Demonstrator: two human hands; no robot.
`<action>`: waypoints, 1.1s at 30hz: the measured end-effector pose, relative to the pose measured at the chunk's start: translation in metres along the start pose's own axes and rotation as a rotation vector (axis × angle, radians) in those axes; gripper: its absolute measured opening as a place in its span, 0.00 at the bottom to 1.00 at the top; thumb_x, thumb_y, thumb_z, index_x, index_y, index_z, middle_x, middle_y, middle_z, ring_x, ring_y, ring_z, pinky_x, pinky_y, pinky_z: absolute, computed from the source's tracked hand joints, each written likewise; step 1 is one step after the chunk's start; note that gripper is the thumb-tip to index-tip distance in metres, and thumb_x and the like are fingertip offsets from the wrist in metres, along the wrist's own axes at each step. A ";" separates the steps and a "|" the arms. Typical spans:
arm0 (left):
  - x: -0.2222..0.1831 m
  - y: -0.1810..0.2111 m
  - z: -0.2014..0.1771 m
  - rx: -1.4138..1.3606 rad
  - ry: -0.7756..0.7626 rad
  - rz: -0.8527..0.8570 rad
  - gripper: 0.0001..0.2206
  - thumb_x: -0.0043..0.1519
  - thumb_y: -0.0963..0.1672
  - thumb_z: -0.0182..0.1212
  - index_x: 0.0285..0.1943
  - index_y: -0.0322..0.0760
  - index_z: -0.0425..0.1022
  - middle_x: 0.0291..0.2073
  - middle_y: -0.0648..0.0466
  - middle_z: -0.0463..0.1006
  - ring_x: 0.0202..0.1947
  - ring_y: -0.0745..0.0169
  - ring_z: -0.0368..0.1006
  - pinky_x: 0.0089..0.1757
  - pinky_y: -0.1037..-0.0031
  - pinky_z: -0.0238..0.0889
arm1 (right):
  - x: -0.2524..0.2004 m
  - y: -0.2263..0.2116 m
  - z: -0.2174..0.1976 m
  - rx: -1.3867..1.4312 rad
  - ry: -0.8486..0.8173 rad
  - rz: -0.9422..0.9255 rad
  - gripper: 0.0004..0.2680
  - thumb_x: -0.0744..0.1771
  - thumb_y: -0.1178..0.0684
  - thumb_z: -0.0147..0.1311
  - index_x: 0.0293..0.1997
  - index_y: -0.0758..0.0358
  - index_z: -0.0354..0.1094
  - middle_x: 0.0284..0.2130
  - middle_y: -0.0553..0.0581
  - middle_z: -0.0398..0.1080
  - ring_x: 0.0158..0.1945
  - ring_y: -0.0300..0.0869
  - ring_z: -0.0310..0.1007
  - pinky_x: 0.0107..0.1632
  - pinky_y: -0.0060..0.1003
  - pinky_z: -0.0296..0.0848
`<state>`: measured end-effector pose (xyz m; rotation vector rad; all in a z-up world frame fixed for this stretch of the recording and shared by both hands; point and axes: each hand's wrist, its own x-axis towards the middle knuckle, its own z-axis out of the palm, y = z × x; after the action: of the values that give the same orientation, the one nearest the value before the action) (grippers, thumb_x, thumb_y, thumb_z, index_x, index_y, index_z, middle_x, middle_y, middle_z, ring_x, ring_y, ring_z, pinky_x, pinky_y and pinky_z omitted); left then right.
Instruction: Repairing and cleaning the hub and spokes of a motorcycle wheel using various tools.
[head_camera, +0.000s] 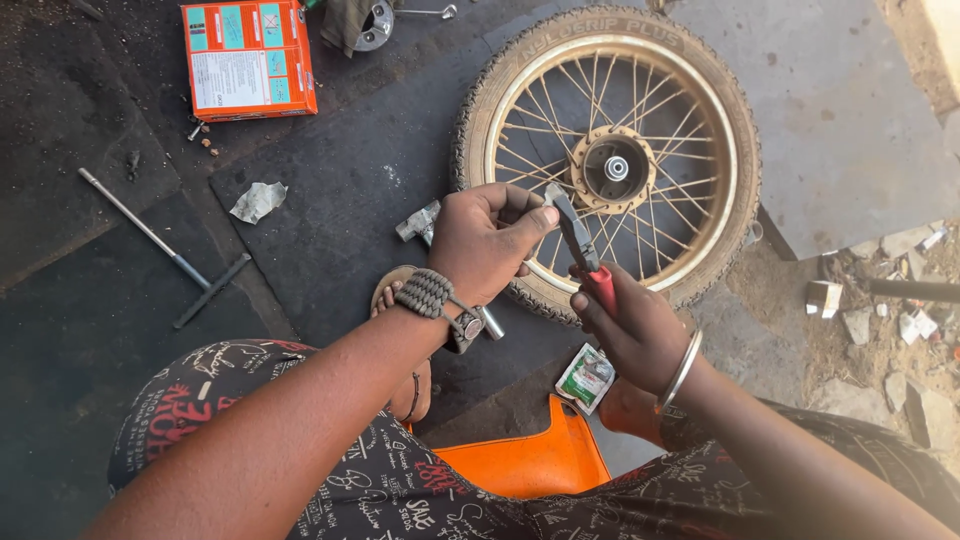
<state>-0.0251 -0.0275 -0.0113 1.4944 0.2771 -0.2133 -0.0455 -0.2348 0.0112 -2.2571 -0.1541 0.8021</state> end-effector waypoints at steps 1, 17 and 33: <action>0.001 -0.001 0.000 0.003 -0.006 -0.003 0.09 0.60 0.44 0.66 0.39 0.31 0.80 0.21 0.56 0.79 0.19 0.77 0.74 0.21 0.82 0.71 | 0.000 0.000 0.001 -0.004 0.003 0.009 0.15 0.68 0.45 0.50 0.59 0.57 0.65 0.21 0.53 0.73 0.24 0.39 0.76 0.31 0.38 0.74; -0.001 0.007 0.004 0.112 0.026 -0.098 0.07 0.61 0.43 0.63 0.39 0.32 0.79 0.22 0.54 0.80 0.19 0.73 0.76 0.22 0.81 0.72 | 0.002 0.007 0.005 -0.089 0.056 -0.024 0.14 0.67 0.45 0.51 0.56 0.59 0.66 0.21 0.56 0.73 0.24 0.43 0.77 0.30 0.41 0.73; -0.001 0.011 0.008 0.357 -0.004 -0.133 0.08 0.59 0.45 0.66 0.36 0.34 0.82 0.26 0.52 0.83 0.27 0.67 0.80 0.34 0.74 0.75 | 0.004 0.013 0.005 -0.002 -0.059 0.008 0.14 0.69 0.42 0.49 0.55 0.59 0.67 0.20 0.50 0.70 0.25 0.36 0.71 0.30 0.35 0.71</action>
<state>-0.0226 -0.0344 0.0003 1.8296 0.3486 -0.3872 -0.0466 -0.2399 -0.0023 -2.2389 -0.1740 0.8731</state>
